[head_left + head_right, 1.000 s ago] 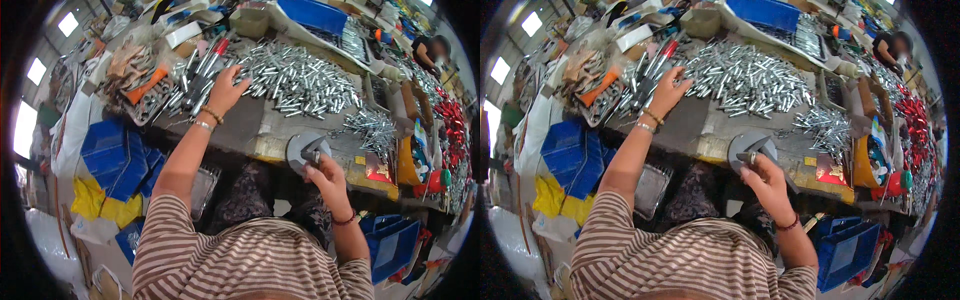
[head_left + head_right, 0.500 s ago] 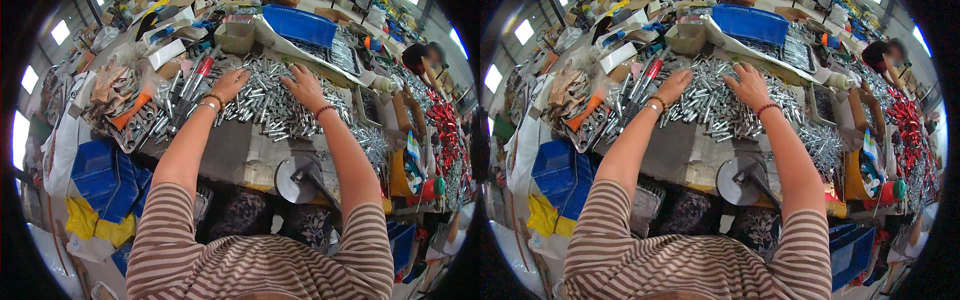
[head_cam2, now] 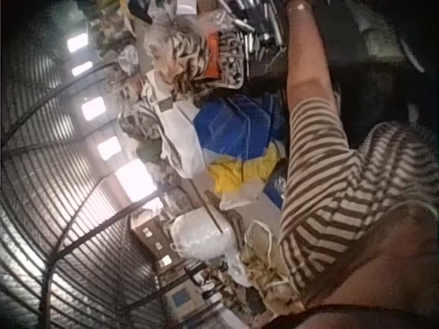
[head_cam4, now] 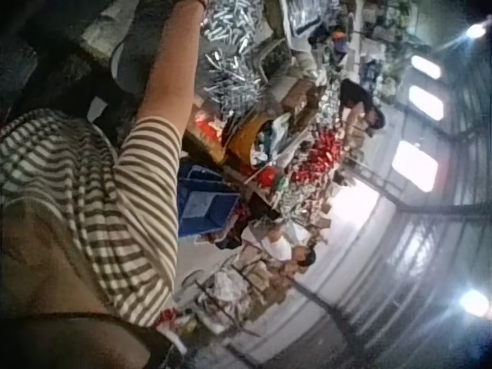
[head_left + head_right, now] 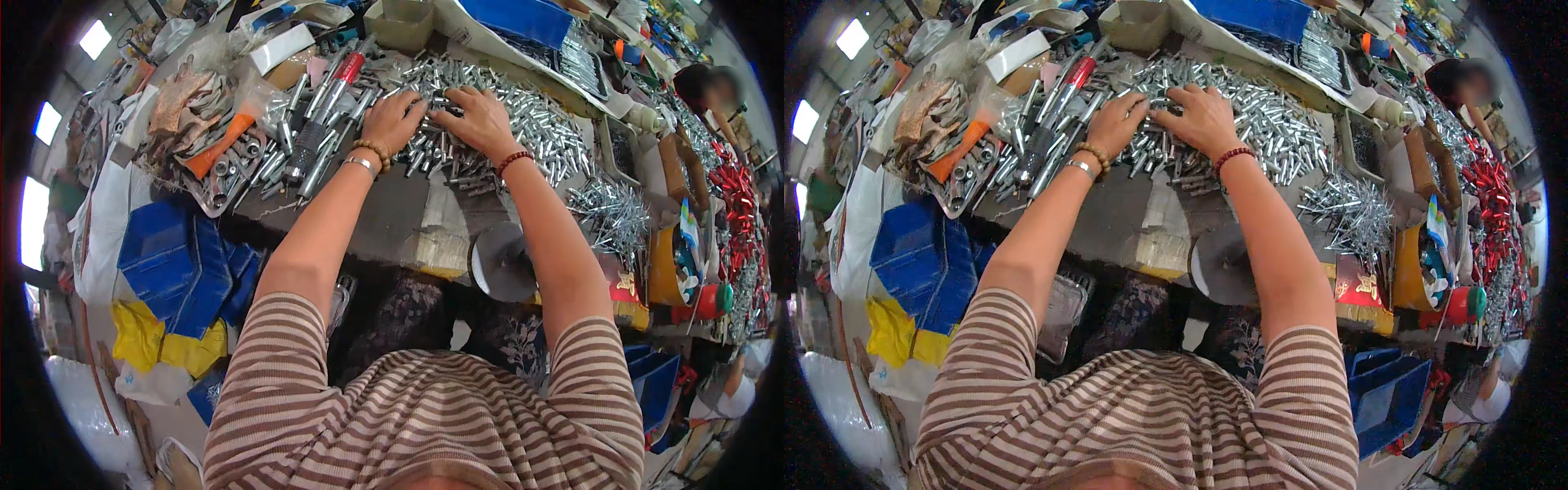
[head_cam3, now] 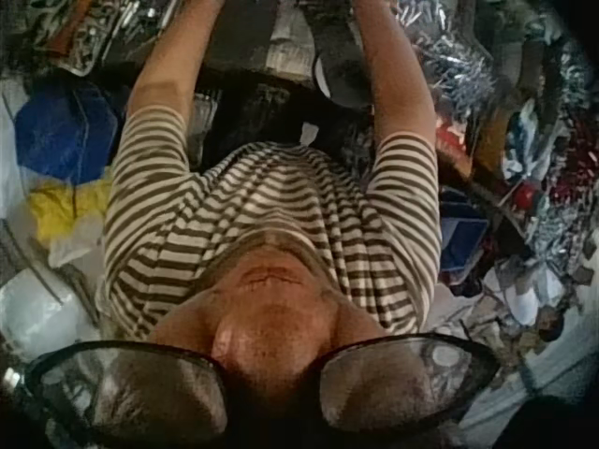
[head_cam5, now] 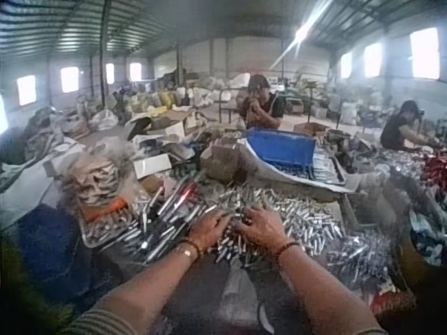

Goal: Assembling metal components using a hammer and a fixture on a workbench.

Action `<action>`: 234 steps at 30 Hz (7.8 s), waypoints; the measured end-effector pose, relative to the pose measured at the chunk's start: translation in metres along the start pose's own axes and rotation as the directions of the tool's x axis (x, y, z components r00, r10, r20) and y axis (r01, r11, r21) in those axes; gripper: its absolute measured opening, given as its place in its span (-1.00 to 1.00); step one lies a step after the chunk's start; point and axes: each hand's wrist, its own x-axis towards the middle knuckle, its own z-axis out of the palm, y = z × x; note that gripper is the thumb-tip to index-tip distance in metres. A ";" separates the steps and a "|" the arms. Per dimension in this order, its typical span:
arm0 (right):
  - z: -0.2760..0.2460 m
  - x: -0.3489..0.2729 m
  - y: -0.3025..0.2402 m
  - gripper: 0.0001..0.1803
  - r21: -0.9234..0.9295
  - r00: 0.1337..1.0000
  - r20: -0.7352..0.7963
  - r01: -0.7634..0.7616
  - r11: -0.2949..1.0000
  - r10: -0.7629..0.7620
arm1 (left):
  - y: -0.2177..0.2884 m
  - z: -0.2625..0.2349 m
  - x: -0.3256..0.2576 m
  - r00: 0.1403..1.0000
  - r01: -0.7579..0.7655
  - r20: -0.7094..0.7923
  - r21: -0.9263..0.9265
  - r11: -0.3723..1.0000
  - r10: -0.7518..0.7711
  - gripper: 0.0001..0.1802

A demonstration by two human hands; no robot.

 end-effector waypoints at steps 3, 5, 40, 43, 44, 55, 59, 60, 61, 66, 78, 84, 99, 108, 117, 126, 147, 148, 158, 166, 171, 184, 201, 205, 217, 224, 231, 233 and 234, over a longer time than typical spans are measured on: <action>0.001 -0.015 -0.013 -0.41 0.056 1.000 -0.008 -0.018 0.998 0.019 | 0.007 -0.010 -0.013 0.999 0.042 0.033 -0.044 0.998 -0.040 -0.53; 0.006 -0.024 -0.016 -0.46 0.094 0.998 -0.062 0.013 0.995 -0.007 | 0.011 -0.014 -0.023 0.999 0.027 0.029 -0.064 0.998 -0.025 -0.55; -0.113 -0.226 -0.063 -0.72 0.203 0.972 -0.168 -0.128 0.971 0.163 | 0.138 -0.035 -0.202 0.992 -0.112 0.045 -0.072 0.991 0.115 -0.69; -0.113 -0.255 -0.072 -0.79 0.263 0.968 -0.201 -0.091 0.961 0.147 | 0.127 -0.028 -0.209 0.971 -0.237 -0.018 0.058 0.970 0.238 -0.66; -0.117 -0.269 -0.069 -0.79 0.275 0.961 -0.222 -0.101 0.956 0.165 | 0.125 -0.022 -0.204 0.962 -0.274 0.007 0.050 0.960 0.274 -0.65; -0.161 -0.312 -0.020 -0.76 0.178 0.901 -0.251 -0.316 0.932 0.354 | 0.123 -0.031 -0.203 0.970 -0.225 0.092 -0.036 0.974 0.227 -0.64; -0.179 -0.308 0.031 -0.72 -0.130 0.842 -0.370 -0.466 0.875 0.393 | 0.134 -0.042 -0.208 0.979 0.121 0.183 -0.166 0.979 -0.090 -0.58; -0.185 -0.305 0.045 -0.72 -0.141 0.814 -0.404 -0.506 0.851 0.417 | 0.133 -0.042 -0.211 0.980 0.119 0.181 -0.169 0.978 -0.088 -0.58; -0.191 -0.302 0.060 -0.70 -0.205 0.827 -0.439 -0.473 0.857 0.351 | 0.131 -0.042 -0.214 0.974 0.168 0.197 -0.271 0.948 -0.116 -0.59; -0.202 -0.266 0.138 -0.57 -0.312 0.835 -0.527 -0.364 0.878 0.159 | 0.144 -0.038 -0.218 0.967 0.199 0.241 -0.506 0.839 -0.083 -0.59; -0.194 -0.247 0.136 -0.46 -0.341 0.916 -0.112 -0.400 0.850 0.386 | 0.159 -0.017 -0.213 0.949 0.171 0.315 -0.570 0.804 0.022 -0.58; -0.193 -0.278 0.108 -0.57 -0.312 0.948 -0.150 -0.315 0.896 0.281 | 0.163 -0.019 -0.205 0.930 0.115 0.359 -0.500 0.859 0.085 -0.65; -0.171 -0.299 0.075 -0.90 -0.469 0.924 -0.381 -0.160 0.869 -0.036 | 0.175 -0.022 -0.203 0.930 -0.071 0.310 -0.372 0.926 0.196 -0.79; -0.151 -0.276 -0.014 -0.83 0.672 0.820 -0.132 -0.339 0.658 0.557 | 0.170 -0.020 -0.205 0.956 -0.128 0.219 -0.290 0.948 0.196 -0.86; -0.133 -0.288 -0.047 -0.88 0.221 0.954 -0.015 -0.289 0.932 0.299 | 0.171 -0.021 -0.208 0.947 -0.123 0.251 -0.288 0.950 0.199 -0.85; -0.129 -0.285 -0.050 -0.87 -0.043 0.976 -0.058 -0.211 0.977 0.208 | 0.171 -0.018 -0.206 0.951 -0.189 0.194 -0.254 0.948 0.242 -0.83; -0.115 -0.281 -0.043 -0.91 0.006 0.993 -0.113 0.034 0.999 -0.033 | 0.165 -0.011 -0.211 0.953 -0.176 0.178 -0.335 0.926 0.246 -0.90; -0.115 -0.281 -0.043 -0.91 0.006 0.994 -0.106 0.031 0.999 -0.030 | 0.165 -0.011 -0.211 0.954 -0.170 0.175 -0.353 0.920 0.243 -0.90; -0.112 -0.275 -0.035 -0.90 0.104 0.991 -0.135 0.033 0.994 -0.018 | 0.162 -0.010 -0.212 0.948 -0.141 0.212 -0.390 0.910 0.238 -0.85; -0.117 -0.242 0.021 -0.77 -0.091 0.925 -0.104 -0.375 0.922 0.366 | 0.166 -0.012 -0.214 0.951 -0.123 0.214 -0.396 0.910 0.222 -0.87; -0.098 -0.231 0.030 -0.79 -0.206 0.925 -0.054 -0.378 0.903 0.376 | 0.162 -0.010 -0.215 0.951 -0.136 0.207 -0.390 0.911 0.230 -0.88; -0.118 -0.240 -0.001 -0.83 0.010 0.987 -0.097 -0.128 0.992 0.128 | 0.157 -0.007 -0.217 0.947 -0.206 0.157 -0.367 0.907 0.279 -0.88; -0.118 -0.247 -0.058 -0.90 0.097 0.990 0.127 0.041 0.994 -0.053 | 0.156 -0.008 -0.216 0.940 -0.231 0.157 -0.363 0.903 0.303 -0.89; -0.121 -0.245 -0.064 -0.88 0.014 0.985 0.136 0.106 0.994 -0.107 | 0.154 -0.005 -0.216 0.937 -0.261 0.128 -0.363 0.895 0.325 -0.82; -0.140 -0.256 -0.039 -0.67 -0.189 0.999 -0.043 -0.007 0.982 -0.001 | 0.158 -0.007 -0.216 0.945 -0.221 0.144 -0.387 0.895 0.295 -0.88; -0.148 -0.285 -0.039 -0.76 0.075 0.956 -0.004 -0.291 0.954 0.292 | 0.155 -0.007 -0.216 0.943 -0.209 0.164 -0.381 0.900 0.289 -0.86; -0.162 -0.301 -0.074 -0.78 0.120 0.969 -0.179 -0.151 0.981 0.171 | 0.156 -0.007 -0.216 0.940 -0.195 0.181 -0.414 0.889 0.290 -0.84; -0.155 -0.309 -0.074 -0.73 -0.073 0.998 -0.041 -0.056 0.996 0.053 | 0.156 -0.006 -0.216 0.944 -0.210 0.151 -0.409 0.888 0.292 -0.79; -0.155 -0.308 -0.074 -0.73 -0.074 0.998 -0.041 -0.056 0.996 0.053 | 0.156 -0.006 -0.216 0.944 -0.210 0.151 -0.410 0.888 0.293 -0.79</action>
